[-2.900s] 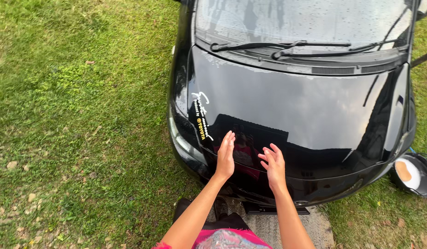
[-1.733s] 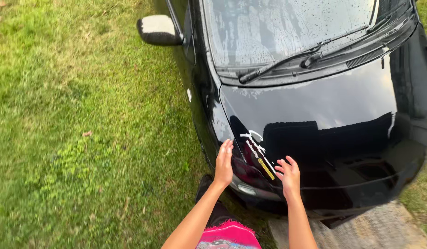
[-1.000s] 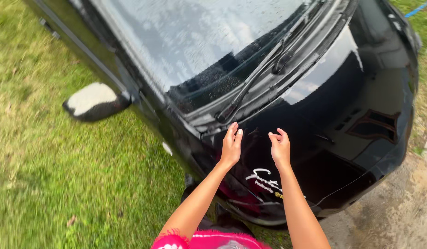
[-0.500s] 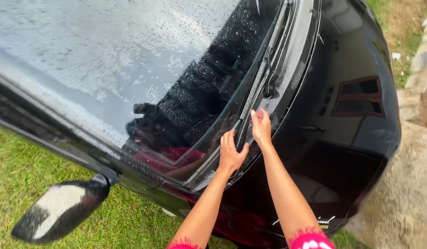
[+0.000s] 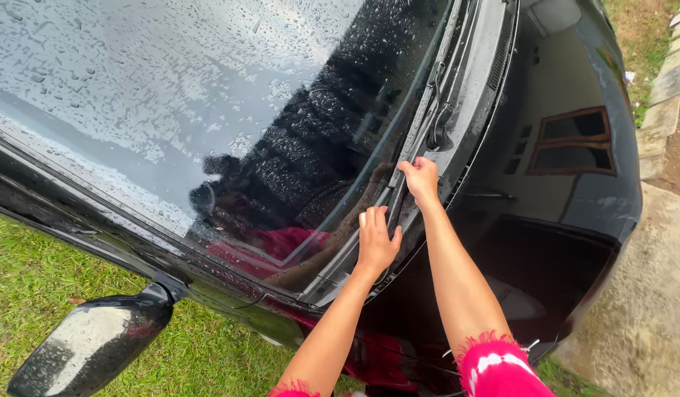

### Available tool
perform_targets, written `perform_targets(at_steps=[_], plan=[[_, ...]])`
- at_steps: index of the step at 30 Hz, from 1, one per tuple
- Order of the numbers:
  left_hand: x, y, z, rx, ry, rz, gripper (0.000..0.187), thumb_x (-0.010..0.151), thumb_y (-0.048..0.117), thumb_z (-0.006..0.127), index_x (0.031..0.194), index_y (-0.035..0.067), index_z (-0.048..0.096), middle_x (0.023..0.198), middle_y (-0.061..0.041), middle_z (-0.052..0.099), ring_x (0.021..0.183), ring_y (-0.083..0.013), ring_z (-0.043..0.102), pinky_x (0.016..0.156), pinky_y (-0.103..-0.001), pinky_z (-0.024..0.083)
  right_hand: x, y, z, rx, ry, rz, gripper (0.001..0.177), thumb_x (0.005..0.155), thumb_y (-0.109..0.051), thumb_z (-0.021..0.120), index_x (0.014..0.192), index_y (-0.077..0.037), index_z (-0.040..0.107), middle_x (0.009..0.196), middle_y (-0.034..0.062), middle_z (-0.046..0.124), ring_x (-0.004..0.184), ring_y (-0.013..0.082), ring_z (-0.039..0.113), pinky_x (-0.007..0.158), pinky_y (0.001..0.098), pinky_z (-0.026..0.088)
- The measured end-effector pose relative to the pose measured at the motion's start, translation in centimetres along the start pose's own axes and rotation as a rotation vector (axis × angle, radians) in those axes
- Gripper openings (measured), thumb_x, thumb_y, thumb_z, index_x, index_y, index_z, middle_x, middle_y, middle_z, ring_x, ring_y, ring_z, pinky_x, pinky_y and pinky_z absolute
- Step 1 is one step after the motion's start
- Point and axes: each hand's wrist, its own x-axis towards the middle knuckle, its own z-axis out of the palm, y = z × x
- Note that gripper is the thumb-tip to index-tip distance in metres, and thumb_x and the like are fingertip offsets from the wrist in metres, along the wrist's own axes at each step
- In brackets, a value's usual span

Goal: The person lifts a car windshield wiper and scrubs the windshield with a sponge and soapy water from a bucket.

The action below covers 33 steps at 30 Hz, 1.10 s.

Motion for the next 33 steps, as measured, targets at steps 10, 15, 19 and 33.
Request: perform_targets(at_steps=[10,15,19,33], plan=[[0.5,0.5,2.2,0.139,-0.002,-0.081,0.045,0.082,0.011,0.079,0.116,-0.004,0.052,0.115,-0.021,0.053,0.109,-0.0403,0.049,0.094,-0.049,0.041,-2.3,-3.9,-2.9,-0.092,0.154,-0.157,0.036,0.072,-0.018,0.08,0.064,0.001,0.05,0.058,0.0037,0.052,0.055,0.0124,0.048,0.053,0.0344,0.043],[0.1,1.0,2.0,0.135,-0.004,-0.03,0.045,0.083,0.009,0.078,0.117,-0.005,0.053,0.115,-0.022,0.056,0.112,-0.0424,0.053,0.094,-0.05,0.043,-4.9,-5.2,-5.3,-0.055,0.171,-0.182,0.033,0.077,-0.024,0.08,0.068,-0.003,0.056,0.06,0.0022,0.058,0.055,0.0099,0.053,0.053,0.0315,0.045],[0.0,1.7,1.0,0.118,0.0,0.007,0.046,0.08,0.007,0.08,0.117,-0.005,0.054,0.112,-0.022,0.057,0.109,-0.042,0.055,0.094,-0.048,0.045,-6.8,-6.7,-6.2,-0.069,0.225,-0.232,0.039,0.082,-0.023,0.083,0.071,0.002,0.055,0.063,0.0062,0.059,0.059,0.0112,0.052,0.056,0.0316,0.046],[-1.1,3.5,-0.9,0.067,-0.063,0.047,0.044,0.075,0.0,0.078,0.113,-0.004,0.056,0.112,-0.021,0.058,0.108,-0.0417,0.056,0.093,-0.047,0.048,-15.2,-9.1,-9.0,0.081,0.388,-0.327,0.023,0.085,-0.011,0.083,0.083,-0.001,0.063,0.068,0.0016,0.066,0.06,0.0067,0.062,0.058,0.0244,0.049]])
